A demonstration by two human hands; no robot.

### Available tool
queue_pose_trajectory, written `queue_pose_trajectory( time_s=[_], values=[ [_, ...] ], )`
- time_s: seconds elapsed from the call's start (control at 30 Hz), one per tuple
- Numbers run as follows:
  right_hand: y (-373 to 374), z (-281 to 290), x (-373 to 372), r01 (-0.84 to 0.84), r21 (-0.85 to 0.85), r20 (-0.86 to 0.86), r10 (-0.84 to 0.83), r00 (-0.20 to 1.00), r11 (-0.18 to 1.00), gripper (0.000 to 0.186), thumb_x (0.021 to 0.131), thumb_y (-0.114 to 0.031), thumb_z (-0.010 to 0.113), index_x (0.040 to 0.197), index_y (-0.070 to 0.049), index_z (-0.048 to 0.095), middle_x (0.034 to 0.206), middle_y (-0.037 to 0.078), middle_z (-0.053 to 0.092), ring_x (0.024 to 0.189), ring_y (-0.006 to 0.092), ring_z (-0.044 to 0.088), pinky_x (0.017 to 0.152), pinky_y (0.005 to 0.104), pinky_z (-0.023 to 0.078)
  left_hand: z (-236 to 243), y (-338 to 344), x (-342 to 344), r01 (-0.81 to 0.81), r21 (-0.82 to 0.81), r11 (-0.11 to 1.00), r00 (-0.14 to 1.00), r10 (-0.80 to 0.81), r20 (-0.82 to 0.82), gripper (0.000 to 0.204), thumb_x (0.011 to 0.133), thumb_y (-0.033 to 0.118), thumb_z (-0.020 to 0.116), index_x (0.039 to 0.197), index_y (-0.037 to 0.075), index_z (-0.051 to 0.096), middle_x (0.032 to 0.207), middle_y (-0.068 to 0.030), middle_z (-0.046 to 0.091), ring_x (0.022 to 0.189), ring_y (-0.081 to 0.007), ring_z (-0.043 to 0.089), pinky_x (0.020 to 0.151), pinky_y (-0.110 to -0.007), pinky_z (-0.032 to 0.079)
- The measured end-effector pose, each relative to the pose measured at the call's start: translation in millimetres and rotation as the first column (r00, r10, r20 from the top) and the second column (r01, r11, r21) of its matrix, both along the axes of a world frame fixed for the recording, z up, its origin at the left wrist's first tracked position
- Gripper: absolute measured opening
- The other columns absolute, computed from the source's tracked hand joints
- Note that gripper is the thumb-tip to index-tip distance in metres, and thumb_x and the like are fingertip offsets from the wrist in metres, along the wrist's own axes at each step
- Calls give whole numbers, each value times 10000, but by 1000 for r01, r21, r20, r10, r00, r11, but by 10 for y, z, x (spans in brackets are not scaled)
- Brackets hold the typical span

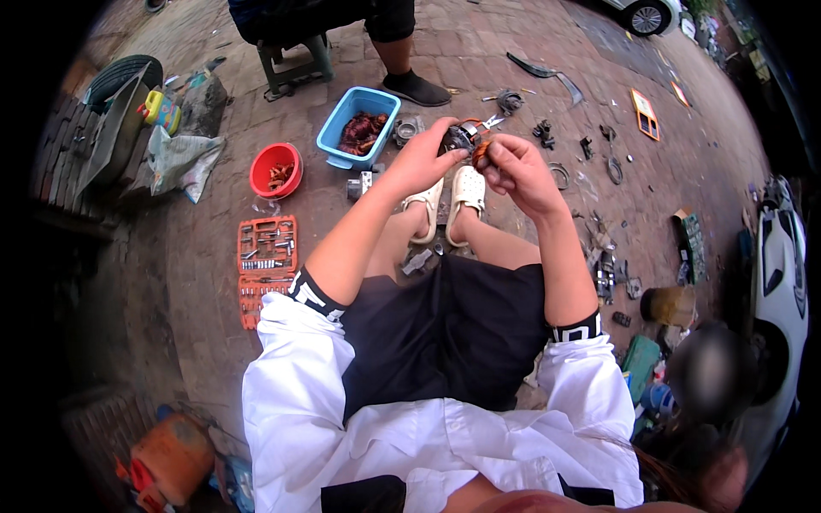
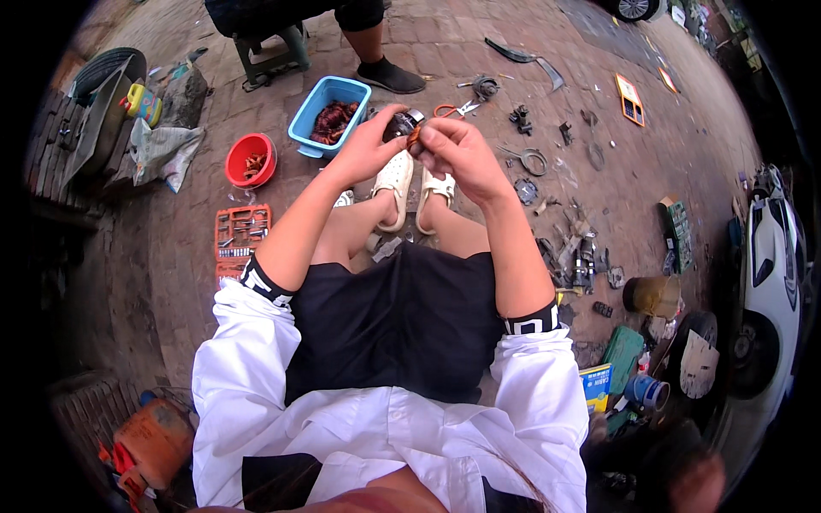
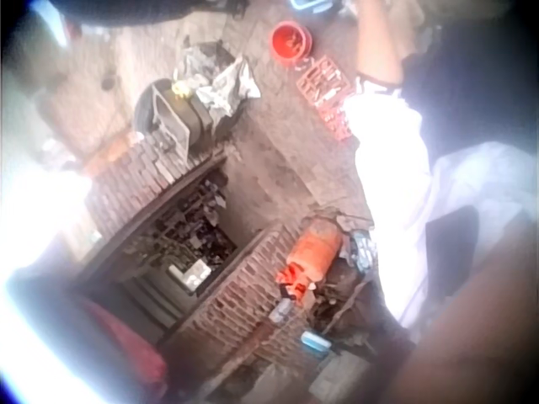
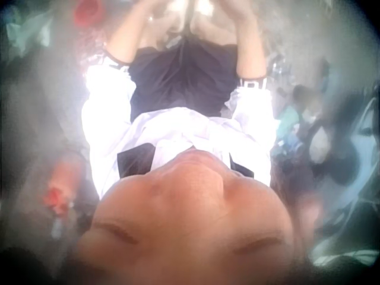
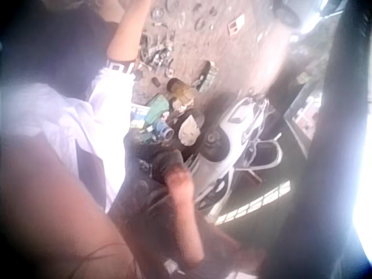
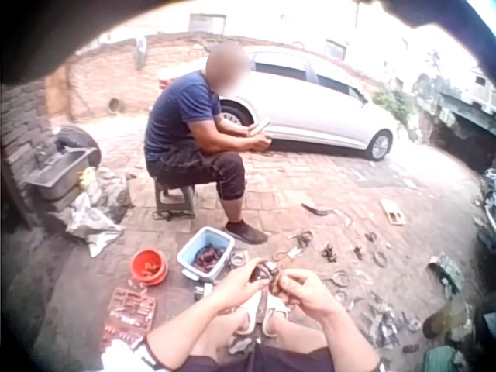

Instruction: The person sits on the ground and uses a screwdriver to disassemble a small mechanical part, removing a copper coil. They then reassemble the part by hand, placing the coil back inside and securing the casing.

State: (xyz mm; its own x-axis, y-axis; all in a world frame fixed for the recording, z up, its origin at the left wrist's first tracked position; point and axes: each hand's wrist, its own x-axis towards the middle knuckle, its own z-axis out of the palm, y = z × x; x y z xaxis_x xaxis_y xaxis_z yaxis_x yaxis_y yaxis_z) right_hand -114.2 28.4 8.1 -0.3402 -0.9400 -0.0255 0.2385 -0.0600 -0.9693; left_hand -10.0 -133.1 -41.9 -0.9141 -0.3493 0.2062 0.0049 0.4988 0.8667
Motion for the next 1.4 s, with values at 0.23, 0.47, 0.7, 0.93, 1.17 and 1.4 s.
queue_pose_trajectory(
  time_s=[0.23, 0.47, 0.7, 0.93, 1.17, 1.4],
  values=[
    [8, 77, 29, -207, 133, -175, 228, 958, 969, 228, 903, -243, 582, 868, -23, 629, 672, -19, 564, 577, 21, 481, 482, 168, 351, 26, 53, 50, -87, -74, 993, 995, 91, 48, 512, 796, 274, 654, 1204, 29, 466, 1002, -214, 625, 928, -347, 619, 784, -377, 484],
    [-22, 94, 176, -218, 198, -376, 280, 883, 956, 218, 900, -224, 580, 822, -25, 624, 629, -26, 543, 538, 30, 455, 479, 189, 361, 31, 46, 69, -179, -75, 981, 983, 181, 16, 521, 744, 254, 683, 1163, 17, 484, 987, -227, 620, 955, -378, 593, 819, -416, 463],
    [-32, 69, 97, -148, 76, -300, 164, 940, 986, 224, 894, -237, 589, 879, -18, 631, 683, -7, 582, 586, 38, 499, 499, 186, 371, -91, 5, 84, -81, -264, 961, 992, 52, -116, 564, 725, 168, 694, 1244, 83, 492, 1108, -162, 584, 1027, -331, 561, 849, -383, 456],
    [10, -98, -170, 58, -148, 158, -34, 987, 987, 231, 925, -234, 557, 943, -12, 619, 724, 22, 596, 525, 23, 381, 479, 158, 290, 54, 50, 60, 66, -389, 919, 989, -113, -100, 582, 733, 142, 701, 1264, 79, 472, 1032, -140, 575, 1012, -323, 524, 864, -382, 432],
    [0, -57, -97, 29, -166, 121, -9, 993, 986, 229, 933, -226, 544, 938, -6, 608, 722, 29, 589, 518, 28, 368, 483, 157, 291, 32, 127, 49, 98, -154, 983, 993, -87, 79, 557, 803, 150, 661, 1278, 24, 398, 1113, -173, 553, 1048, -296, 533, 887, -368, 431],
    [3, -38, -104, 94, -168, 157, -67, 985, 981, 239, 940, -228, 526, 914, -4, 605, 721, 26, 583, 520, 30, 367, 487, 160, 294, 14, 89, 75, 123, 168, 978, 992, -120, -25, 560, 842, 154, 642, 1299, 19, 348, 1187, -167, 516, 1076, -219, 540, 909, -329, 436]
  ],
)
